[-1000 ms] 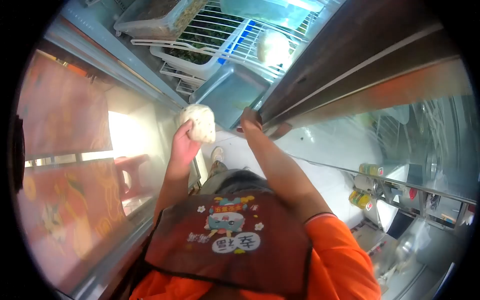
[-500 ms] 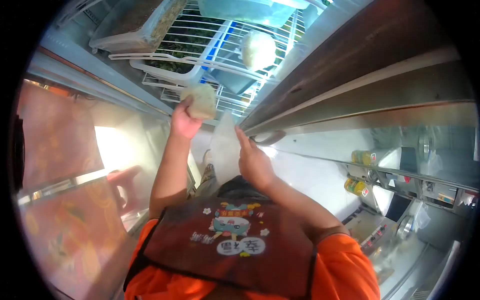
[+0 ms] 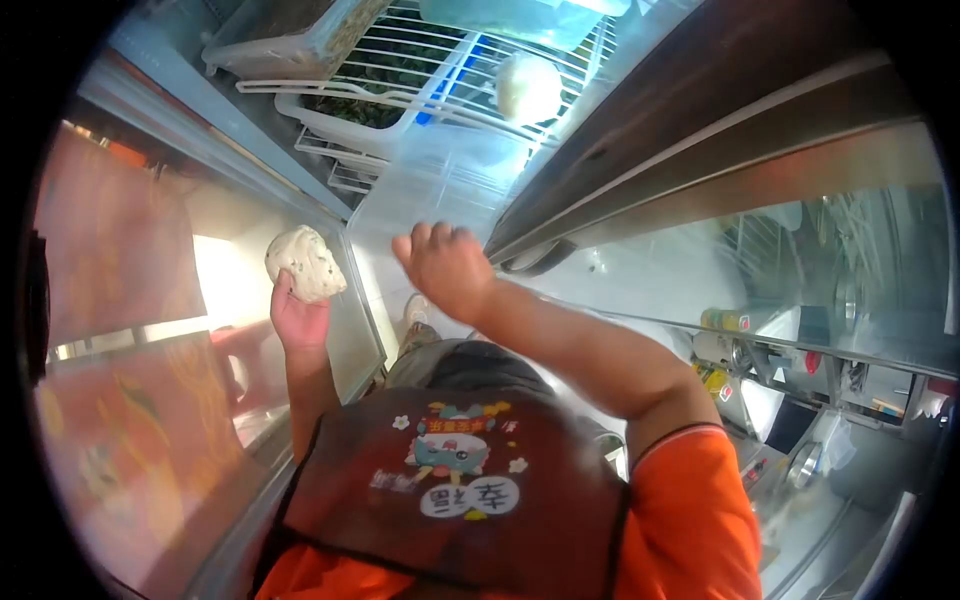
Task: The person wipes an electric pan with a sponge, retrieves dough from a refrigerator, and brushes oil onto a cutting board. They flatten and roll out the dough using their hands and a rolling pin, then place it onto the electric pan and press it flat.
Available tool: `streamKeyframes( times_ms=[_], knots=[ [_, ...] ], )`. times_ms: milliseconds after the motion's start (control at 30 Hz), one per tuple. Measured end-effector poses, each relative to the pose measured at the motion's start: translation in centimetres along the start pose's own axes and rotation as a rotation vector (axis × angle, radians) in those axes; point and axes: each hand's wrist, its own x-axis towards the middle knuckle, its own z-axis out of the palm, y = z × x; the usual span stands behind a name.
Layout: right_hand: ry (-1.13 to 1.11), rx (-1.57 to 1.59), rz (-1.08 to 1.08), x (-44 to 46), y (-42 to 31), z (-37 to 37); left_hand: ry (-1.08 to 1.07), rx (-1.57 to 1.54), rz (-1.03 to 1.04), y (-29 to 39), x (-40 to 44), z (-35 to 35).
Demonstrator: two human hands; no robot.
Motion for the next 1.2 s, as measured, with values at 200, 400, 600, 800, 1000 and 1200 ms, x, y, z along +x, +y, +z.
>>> streamKeyframes(
  times_ms=[200,400,600,800,1000,1200],
  knots=[
    [-0.346,-0.039,0.360,7.9,4.2,8.1,0.071,0.056,-0.102,-1.8,-3.1,-2.4],
    [-0.403,-0.131,0.575,12.6,10.2,13.0,0.167,0.166,-0.174,-3.8,-7.8,-3.2],
    [-0.263,-0.396,0.421,13.0,15.8,26.4,0.236,0.186,-0.289,-3.9,-10.5,-4.1],
    [-0.343,-0.234,0.405,12.4,12.3,20.8,0.254,0.216,-0.293,-2.5,-11.5,-5.4],
    [-0.402,-0.352,0.364,12.4,11.8,21.1,0.231,0.231,-0.195,-2.5,-14.7,-3.0],
    [-0.639,-0.021,-0.045,10.8,-0.5,5.4,0.207,0.268,-0.088,-1.8,-24.1,-0.3]
  ],
)
